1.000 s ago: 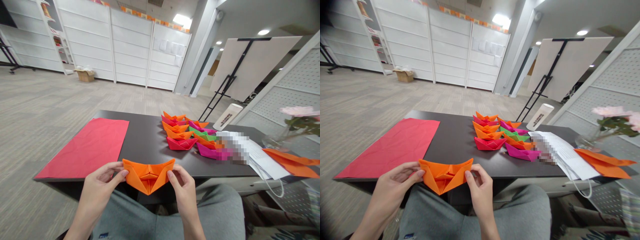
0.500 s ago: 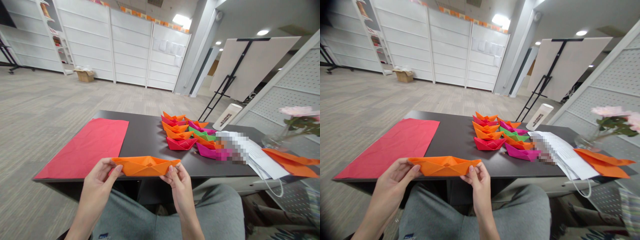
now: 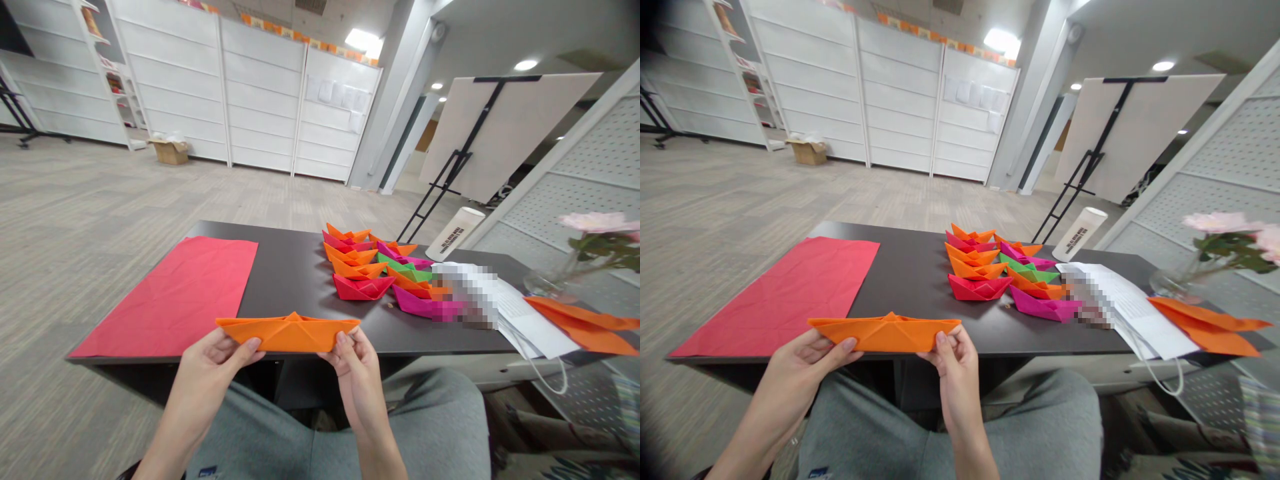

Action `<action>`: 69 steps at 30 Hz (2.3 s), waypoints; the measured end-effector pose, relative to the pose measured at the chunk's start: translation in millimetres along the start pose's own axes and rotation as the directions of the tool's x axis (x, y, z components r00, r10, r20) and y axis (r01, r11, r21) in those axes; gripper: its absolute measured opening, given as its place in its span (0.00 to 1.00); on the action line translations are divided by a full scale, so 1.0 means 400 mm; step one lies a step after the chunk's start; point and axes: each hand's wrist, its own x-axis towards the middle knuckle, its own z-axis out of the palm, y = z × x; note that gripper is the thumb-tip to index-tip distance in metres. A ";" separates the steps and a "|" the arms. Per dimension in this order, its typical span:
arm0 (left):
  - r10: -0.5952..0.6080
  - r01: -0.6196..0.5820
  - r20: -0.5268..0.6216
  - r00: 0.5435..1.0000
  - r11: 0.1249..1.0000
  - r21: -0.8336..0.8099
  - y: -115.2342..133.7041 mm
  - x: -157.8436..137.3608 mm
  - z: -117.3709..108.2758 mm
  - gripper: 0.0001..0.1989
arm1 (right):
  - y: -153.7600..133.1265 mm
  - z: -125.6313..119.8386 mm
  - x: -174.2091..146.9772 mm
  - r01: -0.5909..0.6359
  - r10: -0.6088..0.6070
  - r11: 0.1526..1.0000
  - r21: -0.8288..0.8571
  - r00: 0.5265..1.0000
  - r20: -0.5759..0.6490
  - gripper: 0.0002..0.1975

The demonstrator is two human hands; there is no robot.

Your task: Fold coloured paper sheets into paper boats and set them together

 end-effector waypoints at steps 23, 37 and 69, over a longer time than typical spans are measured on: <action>-0.102 0.105 -0.102 0.989 0.994 0.026 -0.023 -0.004 0.024 0.18 | 0.063 0.057 -0.027 -0.052 0.046 0.988 -0.149 0.998 -0.041 0.18; -0.045 0.045 -0.027 0.999 0.999 0.003 -0.044 -0.002 0.015 0.25 | 0.016 -0.022 0.012 -0.037 0.039 0.993 -0.111 0.999 0.015 0.18; 0.329 -0.584 0.487 0.809 0.544 0.602 -0.155 0.140 0.304 0.22 | -0.082 -0.321 0.096 0.226 -0.452 0.525 -0.820 0.891 -0.044 0.28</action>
